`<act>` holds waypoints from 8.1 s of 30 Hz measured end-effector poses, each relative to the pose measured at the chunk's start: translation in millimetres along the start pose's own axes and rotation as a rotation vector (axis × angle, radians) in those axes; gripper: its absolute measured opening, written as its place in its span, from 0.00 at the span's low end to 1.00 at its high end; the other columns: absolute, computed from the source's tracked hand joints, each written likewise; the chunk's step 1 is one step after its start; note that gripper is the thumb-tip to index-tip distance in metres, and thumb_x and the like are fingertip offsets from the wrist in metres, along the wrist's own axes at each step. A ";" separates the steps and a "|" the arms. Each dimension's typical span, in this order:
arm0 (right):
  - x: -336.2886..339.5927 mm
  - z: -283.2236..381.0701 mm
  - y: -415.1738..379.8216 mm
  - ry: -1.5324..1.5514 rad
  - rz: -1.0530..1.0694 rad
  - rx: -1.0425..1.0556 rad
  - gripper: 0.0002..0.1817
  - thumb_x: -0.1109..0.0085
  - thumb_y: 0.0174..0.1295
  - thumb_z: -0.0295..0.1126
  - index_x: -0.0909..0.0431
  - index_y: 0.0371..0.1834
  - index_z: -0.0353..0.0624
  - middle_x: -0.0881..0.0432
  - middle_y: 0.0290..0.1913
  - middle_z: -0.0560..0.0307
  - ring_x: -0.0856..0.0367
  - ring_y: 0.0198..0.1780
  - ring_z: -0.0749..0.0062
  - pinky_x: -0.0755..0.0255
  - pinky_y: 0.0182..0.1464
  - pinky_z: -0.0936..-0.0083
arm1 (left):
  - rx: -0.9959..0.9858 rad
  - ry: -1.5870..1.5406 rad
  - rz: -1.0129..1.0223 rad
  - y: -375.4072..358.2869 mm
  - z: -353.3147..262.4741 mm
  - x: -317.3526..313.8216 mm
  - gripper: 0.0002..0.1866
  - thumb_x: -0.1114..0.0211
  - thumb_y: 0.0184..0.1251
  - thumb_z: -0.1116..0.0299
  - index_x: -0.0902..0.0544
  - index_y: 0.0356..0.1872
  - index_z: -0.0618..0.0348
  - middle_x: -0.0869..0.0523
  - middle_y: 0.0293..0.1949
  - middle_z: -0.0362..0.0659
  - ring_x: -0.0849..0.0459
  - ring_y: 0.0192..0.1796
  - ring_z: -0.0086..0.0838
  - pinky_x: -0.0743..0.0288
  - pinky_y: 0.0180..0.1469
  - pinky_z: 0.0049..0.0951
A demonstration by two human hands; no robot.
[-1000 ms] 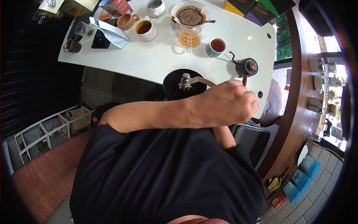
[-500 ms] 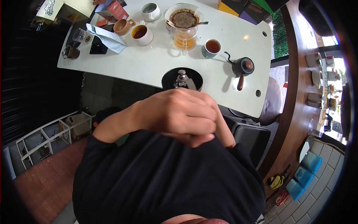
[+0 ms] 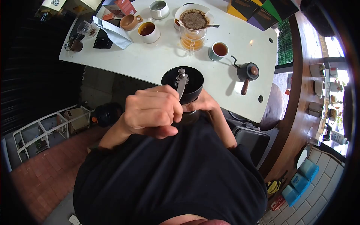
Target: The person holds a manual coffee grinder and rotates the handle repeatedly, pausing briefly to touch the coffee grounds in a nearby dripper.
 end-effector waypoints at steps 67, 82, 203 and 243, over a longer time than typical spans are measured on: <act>-32.5 15.1 18.5 -0.124 0.198 0.005 0.47 0.20 0.35 0.31 0.32 0.64 0.37 0.22 0.55 0.55 0.26 0.58 0.69 0.31 0.61 0.70 | 0.236 -0.127 0.123 -38.5 -25.2 28.6 0.16 0.27 0.62 0.54 0.23 0.31 0.52 0.26 0.15 0.27 0.20 0.23 0.18 0.48 0.65 0.39; -49.8 49.6 7.4 -0.273 0.135 0.205 0.32 0.22 0.35 0.31 0.21 0.50 0.35 0.14 0.43 0.53 0.17 0.47 0.67 0.25 0.51 0.70 | 0.541 -0.081 -0.331 -58.8 105.3 96.8 0.11 0.46 0.79 0.61 0.29 0.41 0.58 0.38 0.12 0.29 0.33 0.21 0.18 0.31 0.42 0.26; -184.8 128.3 151.6 -1.379 0.083 0.509 0.21 0.42 0.62 0.44 0.25 0.30 0.32 0.21 0.20 0.51 0.15 0.28 0.52 0.22 0.30 0.64 | 0.873 -0.618 0.213 -132.2 123.6 28.5 0.47 0.15 0.37 0.61 0.30 0.62 0.62 0.23 0.56 0.43 0.22 0.57 0.28 0.27 0.60 0.33; -159.4 130.3 -33.2 -1.193 -0.549 0.674 0.17 0.40 0.54 0.20 0.36 0.42 0.42 0.32 0.28 0.54 0.32 0.24 0.65 0.34 0.25 0.67 | 1.076 -1.002 0.324 -175.1 145.8 22.3 0.62 0.16 0.37 0.41 0.40 0.71 0.65 0.26 0.65 0.46 0.28 0.68 0.31 0.37 0.71 0.36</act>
Point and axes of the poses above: each hand's wrist, its own y-axis towards the middle knuckle, its own x-axis out of the back of the hand, z = x × y, the point moved 8 cm from there along y, towards the middle knuckle
